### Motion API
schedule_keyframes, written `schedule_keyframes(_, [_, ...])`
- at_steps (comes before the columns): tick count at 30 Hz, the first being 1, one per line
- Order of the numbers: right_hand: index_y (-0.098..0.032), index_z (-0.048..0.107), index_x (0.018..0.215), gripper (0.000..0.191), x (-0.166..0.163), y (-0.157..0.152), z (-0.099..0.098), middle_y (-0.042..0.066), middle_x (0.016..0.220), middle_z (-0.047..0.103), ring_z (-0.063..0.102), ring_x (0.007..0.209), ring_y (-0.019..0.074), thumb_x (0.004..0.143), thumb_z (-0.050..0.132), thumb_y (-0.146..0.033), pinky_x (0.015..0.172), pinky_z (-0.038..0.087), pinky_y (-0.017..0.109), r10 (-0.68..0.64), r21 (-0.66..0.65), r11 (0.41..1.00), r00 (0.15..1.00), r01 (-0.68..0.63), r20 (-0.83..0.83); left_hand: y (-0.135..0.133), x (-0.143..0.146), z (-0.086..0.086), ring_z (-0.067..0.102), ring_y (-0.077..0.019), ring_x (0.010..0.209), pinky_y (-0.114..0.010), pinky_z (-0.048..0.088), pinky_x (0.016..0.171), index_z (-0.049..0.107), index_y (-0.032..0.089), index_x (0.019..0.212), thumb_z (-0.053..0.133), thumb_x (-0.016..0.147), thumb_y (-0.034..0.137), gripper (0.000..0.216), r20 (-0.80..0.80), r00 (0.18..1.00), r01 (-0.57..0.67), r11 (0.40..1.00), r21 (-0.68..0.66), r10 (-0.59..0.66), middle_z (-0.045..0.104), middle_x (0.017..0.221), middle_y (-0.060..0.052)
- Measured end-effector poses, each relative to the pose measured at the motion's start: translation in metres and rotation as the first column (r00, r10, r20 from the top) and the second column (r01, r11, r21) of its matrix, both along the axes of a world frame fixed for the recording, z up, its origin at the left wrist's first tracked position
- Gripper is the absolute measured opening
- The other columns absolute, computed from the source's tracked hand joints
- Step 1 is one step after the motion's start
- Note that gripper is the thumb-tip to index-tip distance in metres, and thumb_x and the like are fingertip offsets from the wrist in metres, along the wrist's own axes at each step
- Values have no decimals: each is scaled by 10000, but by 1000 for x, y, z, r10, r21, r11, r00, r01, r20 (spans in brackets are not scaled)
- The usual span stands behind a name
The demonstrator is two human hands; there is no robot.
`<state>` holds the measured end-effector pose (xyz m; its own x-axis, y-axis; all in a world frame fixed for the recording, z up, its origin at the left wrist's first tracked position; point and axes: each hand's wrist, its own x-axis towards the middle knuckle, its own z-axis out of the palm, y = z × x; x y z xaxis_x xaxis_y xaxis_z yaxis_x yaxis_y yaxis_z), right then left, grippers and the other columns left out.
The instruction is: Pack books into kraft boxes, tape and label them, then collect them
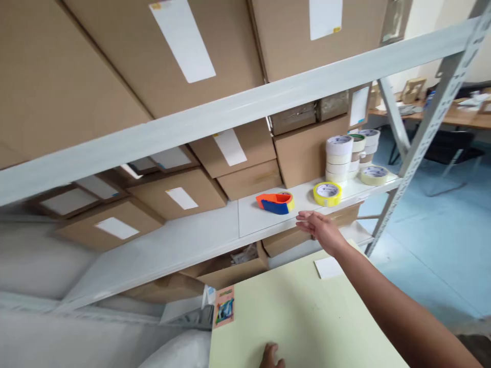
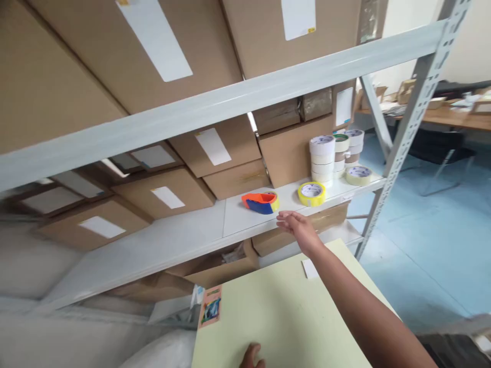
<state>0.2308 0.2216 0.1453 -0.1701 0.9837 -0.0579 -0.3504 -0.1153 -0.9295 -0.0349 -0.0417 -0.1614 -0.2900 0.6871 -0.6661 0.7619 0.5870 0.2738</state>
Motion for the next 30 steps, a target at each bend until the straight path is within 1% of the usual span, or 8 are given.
schedule_keyframes(3, [-146,696,1159,375,-23,23,20,130,1198,722,686,1113,262,944,571,-427,962,536,449,-83,287,958,955,-3,286,-7,9,10,233,-193,1570,-232,153,1262,473,88,1521,546,743,239,795,-3,999,40,998,-42,-40,315,1676,-133])
schedule_keyframes(6, [-151,626,1308,404,-50,41,34,141,1385,618,583,1270,277,959,556,-342,1061,481,464,-285,540,834,754,-109,592,-12,9,20,170,-191,1585,-219,105,1265,402,56,1556,525,784,273,811,34,999,43,998,-37,-42,239,1708,-131])
schedule_keyframes(10, [-137,548,1388,459,-76,55,34,189,1421,557,498,1326,326,939,580,-230,1039,493,469,-304,443,814,374,-376,876,-14,11,26,160,-193,1589,-222,83,1267,370,30,1564,510,813,265,799,27,997,76,997,-34,-75,219,1713,-143])
schedule_keyframes(14, [-122,519,1408,489,-87,66,24,223,1447,505,468,1331,329,922,564,-149,967,522,440,-324,399,832,246,-386,914,-18,15,27,132,-201,1594,-234,90,1275,284,7,1597,502,802,206,848,-31,985,167,985,-39,-168,182,1721,-137])
schedule_keyframes(18, [-83,558,1339,408,-81,67,23,229,1354,576,544,1248,309,934,521,-107,973,507,440,-309,372,852,220,-368,925,-19,16,24,104,-207,1598,-248,92,1279,263,15,1606,519,777,194,886,-47,981,185,982,-42,-187,161,1727,-120])
schedule_keyframes(22, [-166,595,1306,380,-53,29,5,167,1310,616,577,1208,312,930,564,-209,945,528,440,-390,496,811,344,-311,854,-17,16,18,90,-220,1600,-267,126,1275,229,19,1616,533,767,201,919,-46,981,186,980,-72,-190,93,1734,-134])
schedule_keyframes(26, [-212,608,1290,365,-7,-46,-56,147,1323,622,602,1184,306,945,544,-309,950,541,450,-421,568,799,492,-196,762,-18,17,11,85,-236,1600,-284,148,1273,238,11,1611,538,753,204,929,-62,978,197,979,-45,-200,75,1731,-151])
schedule_keyframes(30, [-193,651,1181,298,37,-126,-143,146,1221,680,649,1119,299,917,551,-289,931,550,431,-280,378,916,466,-131,839,-21,16,6,101,-240,1599,-290,115,1282,287,13,1594,553,722,236,938,-74,978,197,980,4,-196,144,1722,-152])
